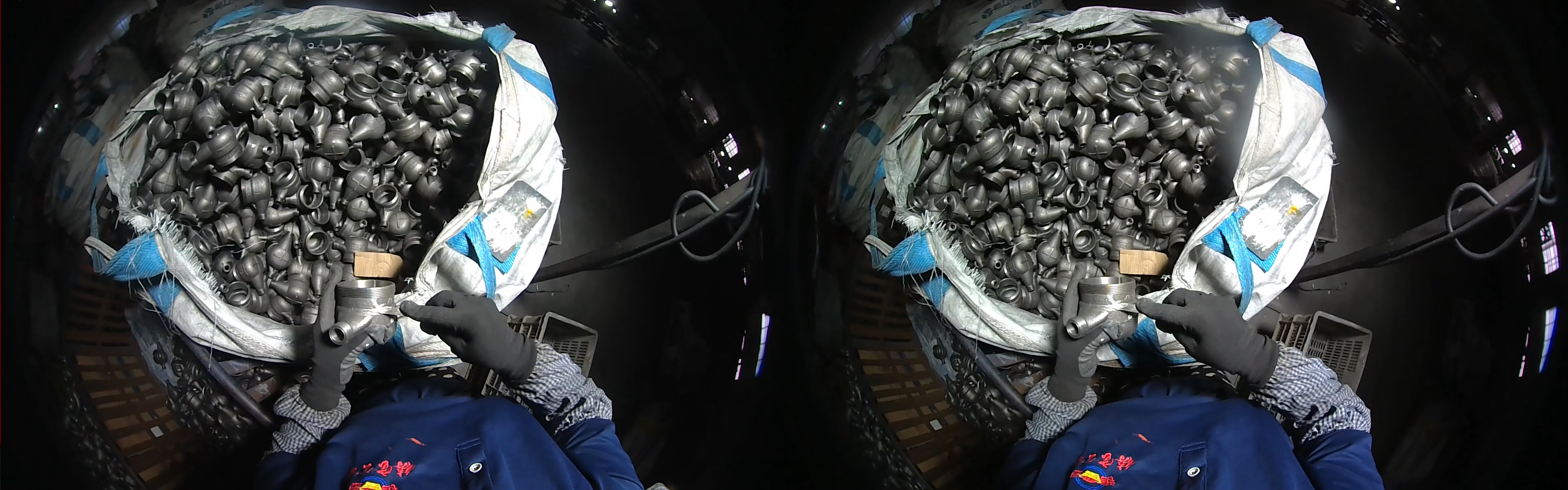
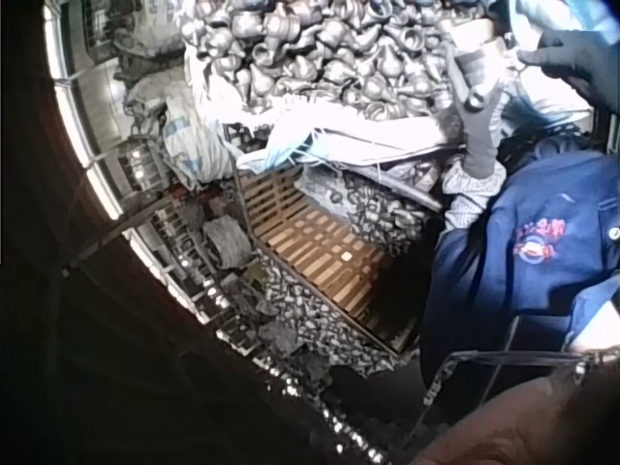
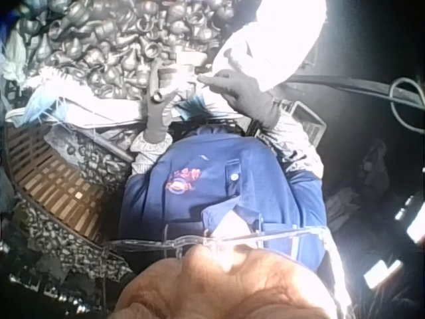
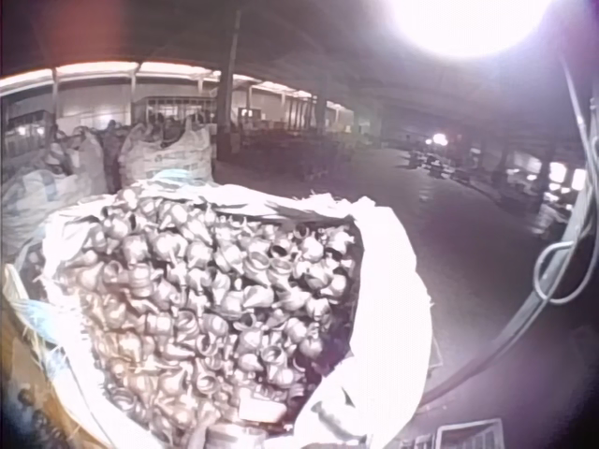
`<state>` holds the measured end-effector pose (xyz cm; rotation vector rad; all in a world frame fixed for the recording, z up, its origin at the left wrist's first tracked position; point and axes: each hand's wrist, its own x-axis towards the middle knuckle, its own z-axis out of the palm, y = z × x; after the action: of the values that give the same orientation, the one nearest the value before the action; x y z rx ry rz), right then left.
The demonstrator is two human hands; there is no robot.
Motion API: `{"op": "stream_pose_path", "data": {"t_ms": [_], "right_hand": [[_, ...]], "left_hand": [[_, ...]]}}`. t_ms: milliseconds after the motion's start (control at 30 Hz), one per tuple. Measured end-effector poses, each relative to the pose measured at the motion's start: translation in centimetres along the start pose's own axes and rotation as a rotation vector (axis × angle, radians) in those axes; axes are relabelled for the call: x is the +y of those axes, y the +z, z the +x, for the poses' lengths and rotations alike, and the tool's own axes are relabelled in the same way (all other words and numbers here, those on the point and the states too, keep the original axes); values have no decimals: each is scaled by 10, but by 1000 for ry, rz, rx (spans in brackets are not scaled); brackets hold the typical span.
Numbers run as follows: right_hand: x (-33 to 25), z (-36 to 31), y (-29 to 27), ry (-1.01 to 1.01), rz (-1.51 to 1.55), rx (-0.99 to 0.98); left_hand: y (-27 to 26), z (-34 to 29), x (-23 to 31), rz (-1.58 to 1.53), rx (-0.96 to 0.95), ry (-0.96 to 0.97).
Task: The person picks up metal castings from a large bulk bag, uses a handheld deburring tool to scrape along the edges and seams of each piece, and places the finished castings into a plastic crate.
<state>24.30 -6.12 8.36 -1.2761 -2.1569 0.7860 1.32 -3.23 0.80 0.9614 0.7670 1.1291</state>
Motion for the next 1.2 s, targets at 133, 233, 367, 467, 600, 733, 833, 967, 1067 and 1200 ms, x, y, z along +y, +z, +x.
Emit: {"op": "stream_pose_path", "data": {"t_ms": [133, 233, 367, 467, 600, 733, 833, 967, 1067, 1200], "right_hand": [[-3, 3, -13, 34, 41, -118], [-3, 11, -25, 52, 69, -213], [-4, 7, -23, 70, 80, -145], [-3, 3, -21, 68, 95, -177], [-2, 1, -20, 62, 83, -119], [-4, -1, -18, 71, 116, -149], [0, -2, -18, 103, 239, -227], [-2, 3, -12, 123, 494, 22], [3, 11, 2, 238, 577, 95], [8, 12, 28, 442, 839, 39]], "left_hand": [[9, 0, 18, -51, -104, -32], [-3, 3, 4, 133, -86, 108], [4, 4, 11, 163, -57, 133], [-3, 6, 7, 244, -67, 136], [-3, 5, 11, 63, -138, 40], [-2, 5, 14, -14, -170, -24], [1, 4, 20, -117, -196, -73], [-1, 6, 16, -203, -206, -121], [3, 7, 17, -148, -252, -147], [12, 3, 19, -100, -291, -169]]}}
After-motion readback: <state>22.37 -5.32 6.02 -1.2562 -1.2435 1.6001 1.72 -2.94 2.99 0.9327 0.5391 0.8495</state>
